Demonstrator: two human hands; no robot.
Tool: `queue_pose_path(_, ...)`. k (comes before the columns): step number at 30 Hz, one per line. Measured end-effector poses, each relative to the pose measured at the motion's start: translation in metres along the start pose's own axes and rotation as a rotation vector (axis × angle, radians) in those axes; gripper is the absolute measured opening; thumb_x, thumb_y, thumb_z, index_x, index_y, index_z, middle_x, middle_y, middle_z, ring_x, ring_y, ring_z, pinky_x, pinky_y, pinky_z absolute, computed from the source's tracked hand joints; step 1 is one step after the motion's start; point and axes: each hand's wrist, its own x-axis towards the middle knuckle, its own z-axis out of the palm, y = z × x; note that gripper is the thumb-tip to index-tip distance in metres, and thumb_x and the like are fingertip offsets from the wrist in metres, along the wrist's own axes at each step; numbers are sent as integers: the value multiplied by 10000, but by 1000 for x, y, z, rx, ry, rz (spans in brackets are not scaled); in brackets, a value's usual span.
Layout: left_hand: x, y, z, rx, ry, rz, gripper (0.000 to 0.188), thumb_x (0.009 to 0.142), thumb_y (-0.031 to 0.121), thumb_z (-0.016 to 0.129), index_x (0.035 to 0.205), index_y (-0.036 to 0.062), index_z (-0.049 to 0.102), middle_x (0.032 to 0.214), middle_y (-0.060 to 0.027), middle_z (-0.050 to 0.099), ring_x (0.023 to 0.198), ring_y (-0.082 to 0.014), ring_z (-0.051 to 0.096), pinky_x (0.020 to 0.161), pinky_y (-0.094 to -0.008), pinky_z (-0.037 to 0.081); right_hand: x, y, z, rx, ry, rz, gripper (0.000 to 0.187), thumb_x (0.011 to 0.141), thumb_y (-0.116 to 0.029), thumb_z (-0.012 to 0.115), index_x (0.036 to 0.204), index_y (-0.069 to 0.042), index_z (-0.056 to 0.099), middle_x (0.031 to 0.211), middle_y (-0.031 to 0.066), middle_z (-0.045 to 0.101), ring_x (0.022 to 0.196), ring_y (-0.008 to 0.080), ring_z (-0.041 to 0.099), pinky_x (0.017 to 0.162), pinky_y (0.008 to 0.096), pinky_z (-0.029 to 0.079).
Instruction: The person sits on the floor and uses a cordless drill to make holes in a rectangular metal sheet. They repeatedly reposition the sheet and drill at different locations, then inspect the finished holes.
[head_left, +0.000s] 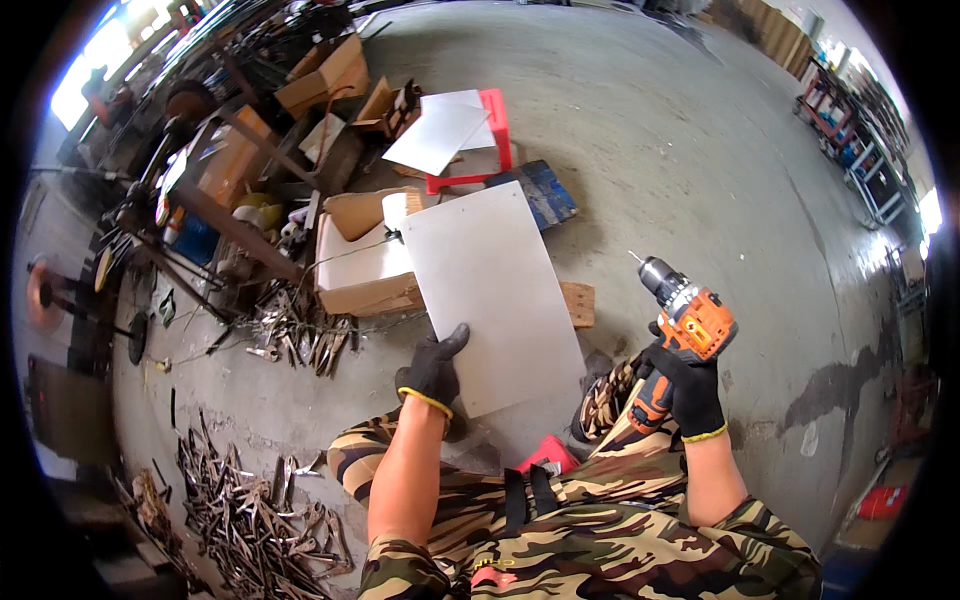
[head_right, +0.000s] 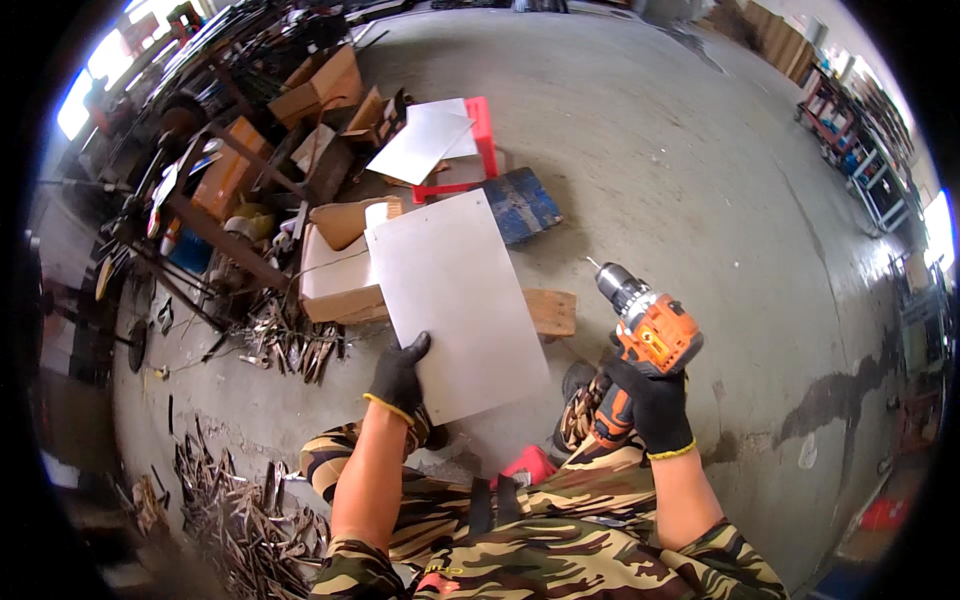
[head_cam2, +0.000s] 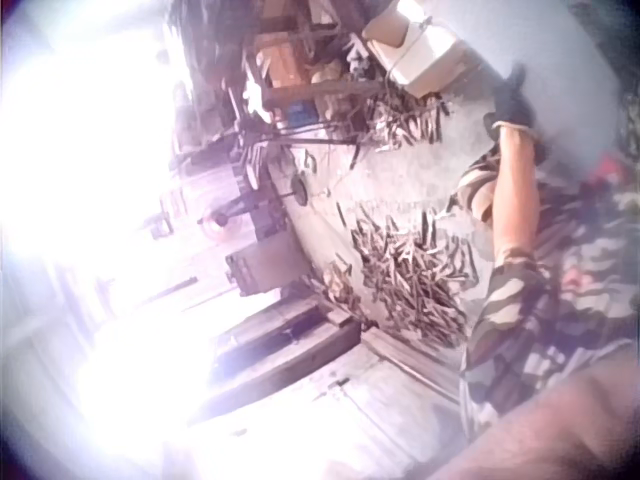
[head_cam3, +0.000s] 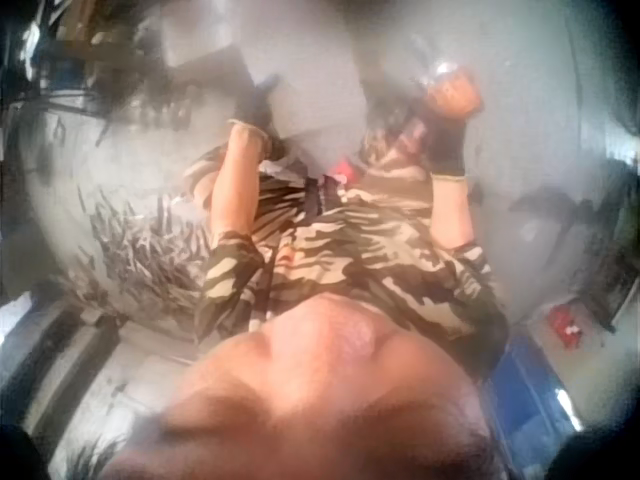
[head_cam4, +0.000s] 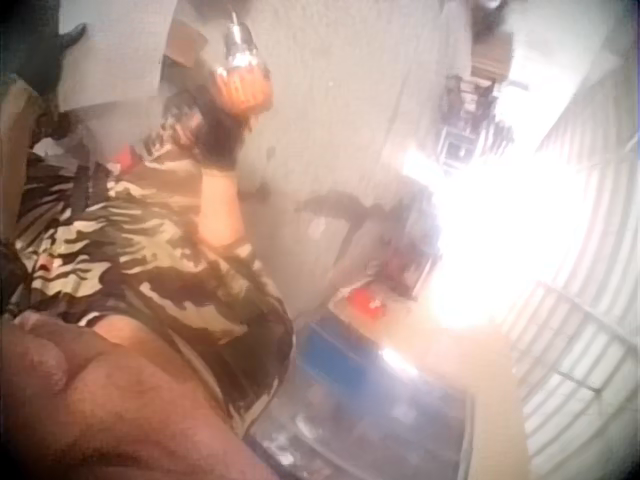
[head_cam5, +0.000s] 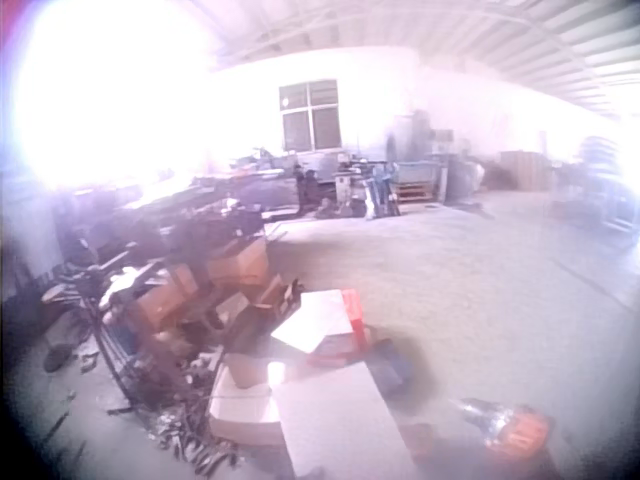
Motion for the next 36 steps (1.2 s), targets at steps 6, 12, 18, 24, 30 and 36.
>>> queue_pose_path(6, 22, -8, -17, -140, 143, 88, 363, 931, 112, 686, 1263, -1, 592, 1109, -146, 676, 935, -300, 675, 828, -436, 570, -4, -7, 11, 49, -5, 11, 377, 820, -16, 676, 1174, 84, 592, 818, 111, 652, 685, 196, 658, 657, 310, 547)
queue_pose_path(12, 15, 1, -12, -197, 228, 80, 377, 932, 113, 675, 1273, -18, 577, 1123, -161, 666, 961, -319, 665, 850, -453, 559, -3, -8, 12, -40, -59, -1, 394, 820, -26, 684, 1188, 76, 585, 852, 105, 649, 696, 193, 657, 658, 312, 550)
queue_pose_path(18, 17, 0, -11, -179, 229, 162, 407, 934, 140, 679, 1293, -15, 566, 1126, -164, 662, 950, -323, 659, 834, -455, 553, -5, -12, 15, 31, -66, 16, 398, 823, -25, 693, 1199, 55, 591, 879, 110, 663, 703, 185, 660, 659, 313, 552)
queue_pose_path(24, 22, -1, -11, -196, 252, 137, 417, 931, 157, 694, 1291, -10, 566, 1119, -161, 661, 943, -318, 661, 822, -446, 557, -4, -9, 9, -4, -62, 13, 391, 833, -34, 704, 1194, 61, 588, 866, 101, 664, 702, 181, 658, 653, 306, 549)
queue_pose_path(30, 22, -1, -13, -179, 255, 168, 419, 923, 168, 713, 1278, -4, 571, 1114, -154, 662, 924, -311, 668, 804, -438, 564, -4, -4, 6, -4, -64, 19, 386, 834, -37, 703, 1187, 70, 590, 835, 98, 661, 693, 178, 656, 652, 298, 545)
queue_pose_path(36, 24, 0, -15, -202, 238, 182, 434, 925, 143, 705, 1310, 23, 543, 1117, -152, 657, 928, -317, 668, 803, -459, 571, -5, -8, 10, 9, -58, 55, 382, 840, -43, 696, 1194, 57, 593, 836, 106, 671, 693, 178, 661, 656, 301, 549)
